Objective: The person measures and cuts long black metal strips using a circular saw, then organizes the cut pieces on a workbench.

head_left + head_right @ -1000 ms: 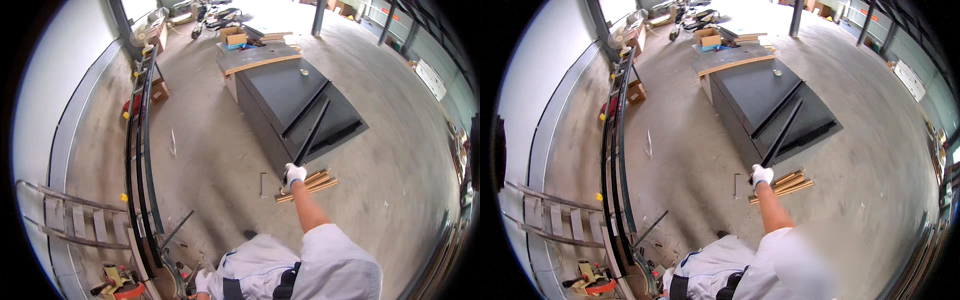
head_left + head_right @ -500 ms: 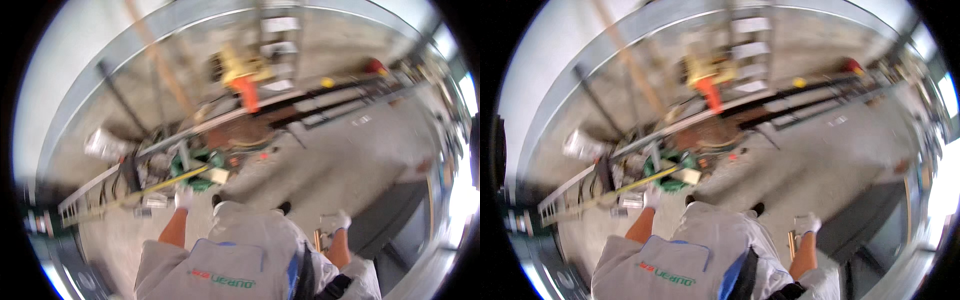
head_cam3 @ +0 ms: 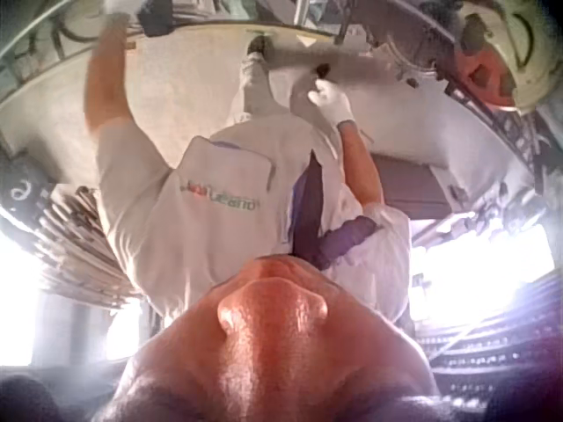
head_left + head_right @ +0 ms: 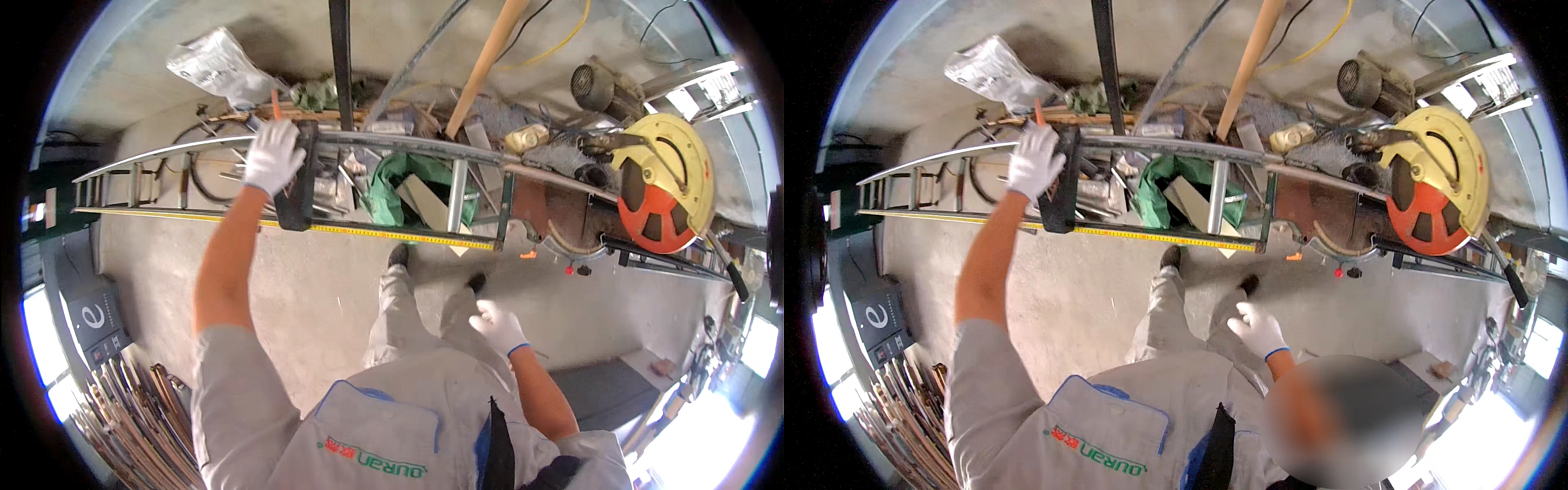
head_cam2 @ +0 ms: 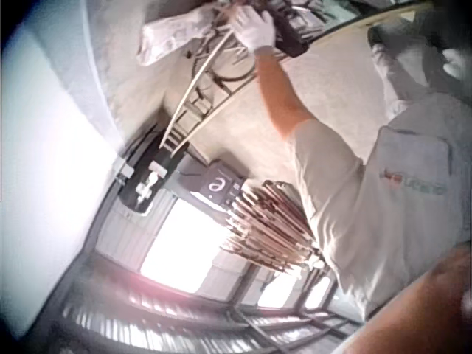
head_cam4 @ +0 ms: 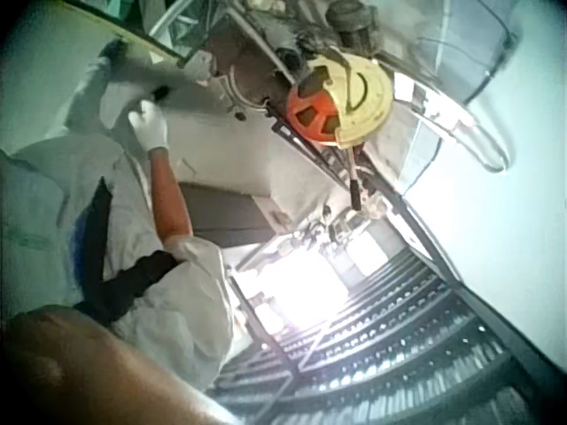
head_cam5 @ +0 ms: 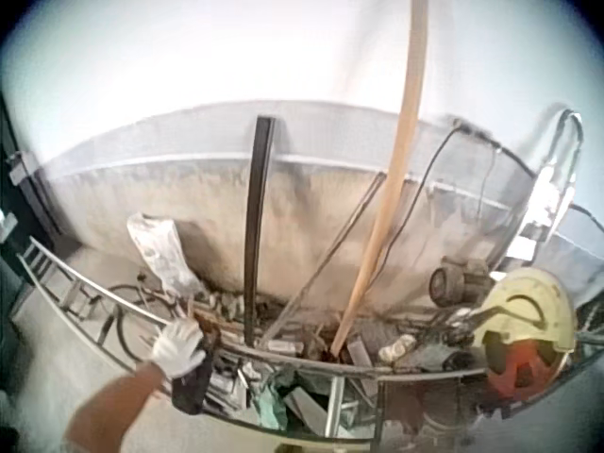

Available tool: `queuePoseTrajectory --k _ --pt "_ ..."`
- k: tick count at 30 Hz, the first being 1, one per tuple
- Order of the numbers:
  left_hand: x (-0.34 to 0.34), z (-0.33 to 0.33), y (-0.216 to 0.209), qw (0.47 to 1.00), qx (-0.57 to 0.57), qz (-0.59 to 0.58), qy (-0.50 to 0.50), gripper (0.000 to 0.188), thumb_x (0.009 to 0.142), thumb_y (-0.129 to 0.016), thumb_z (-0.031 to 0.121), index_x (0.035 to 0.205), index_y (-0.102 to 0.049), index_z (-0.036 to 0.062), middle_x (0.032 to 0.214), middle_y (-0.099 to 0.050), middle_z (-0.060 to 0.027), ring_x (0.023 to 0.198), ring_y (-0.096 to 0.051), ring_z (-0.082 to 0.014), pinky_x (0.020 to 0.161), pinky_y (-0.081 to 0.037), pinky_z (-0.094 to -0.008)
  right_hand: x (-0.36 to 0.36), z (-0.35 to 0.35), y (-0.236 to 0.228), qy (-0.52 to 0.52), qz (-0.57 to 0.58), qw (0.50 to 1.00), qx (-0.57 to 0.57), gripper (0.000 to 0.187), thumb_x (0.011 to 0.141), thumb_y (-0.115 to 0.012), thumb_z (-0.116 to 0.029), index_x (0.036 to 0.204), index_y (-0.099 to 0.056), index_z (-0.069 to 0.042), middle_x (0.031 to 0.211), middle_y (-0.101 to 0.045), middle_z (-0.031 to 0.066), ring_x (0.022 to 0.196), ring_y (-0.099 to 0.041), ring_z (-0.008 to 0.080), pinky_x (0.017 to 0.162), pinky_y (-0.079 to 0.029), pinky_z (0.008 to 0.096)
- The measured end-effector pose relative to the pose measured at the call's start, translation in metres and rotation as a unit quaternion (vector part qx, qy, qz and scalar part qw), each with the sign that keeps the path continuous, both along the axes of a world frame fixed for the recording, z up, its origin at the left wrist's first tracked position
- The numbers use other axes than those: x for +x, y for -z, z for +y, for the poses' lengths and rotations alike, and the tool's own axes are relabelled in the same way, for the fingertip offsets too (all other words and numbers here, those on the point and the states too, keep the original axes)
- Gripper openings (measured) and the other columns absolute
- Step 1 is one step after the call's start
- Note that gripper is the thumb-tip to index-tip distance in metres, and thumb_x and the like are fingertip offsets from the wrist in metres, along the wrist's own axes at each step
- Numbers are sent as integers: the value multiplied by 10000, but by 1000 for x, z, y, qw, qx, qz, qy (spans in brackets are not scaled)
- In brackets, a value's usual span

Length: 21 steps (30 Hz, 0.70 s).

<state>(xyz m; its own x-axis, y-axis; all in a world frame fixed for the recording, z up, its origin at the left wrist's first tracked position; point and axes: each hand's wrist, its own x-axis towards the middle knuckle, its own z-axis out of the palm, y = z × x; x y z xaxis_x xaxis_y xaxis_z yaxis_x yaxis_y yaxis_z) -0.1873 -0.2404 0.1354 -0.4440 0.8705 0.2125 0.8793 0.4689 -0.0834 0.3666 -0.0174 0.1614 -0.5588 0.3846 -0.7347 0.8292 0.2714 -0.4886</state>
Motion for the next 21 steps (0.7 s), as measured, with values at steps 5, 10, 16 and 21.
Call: queuePoseTrajectory --k 5,10,16,21 --pt "-105 -1 14 973 -176 24 150 495 894 -618 415 1167 -631 2 1333 -573 -178 1410 -402 -345 1209 -291 -467 3 3 39 82 -15 996 37 517 866 -728 -313 1288 -636 -30 1206 -696 203 1098 -688 332 940 -538 406" --pt "-130 32 12 952 -241 45 185 428 912 -596 424 762 -699 36 881 -633 -131 1055 -534 -333 1033 -397 -462 -7 -7 48 85 16 993 78 395 877 -737 -237 1200 -672 -19 1112 -719 185 1047 -704 319 889 -551 386" --pt "-148 25 33 966 -154 24 204 284 903 -607 298 771 -667 54 806 -633 -134 950 -597 -347 887 -472 -476 -56 -19 63 127 108 983 70 237 909 -692 -163 1099 -696 -21 1046 -717 194 987 -704 345 841 -557 401" --pt "-101 17 52 913 -174 -110 -352 570 1013 -331 552 1102 -704 130 1046 -715 -219 1018 -667 -430 878 -499 -533 -90 7 85 88 244 944 204 197 903 -684 -93 1085 -693 -18 1043 -708 183 966 -693 350 833 -556 393"
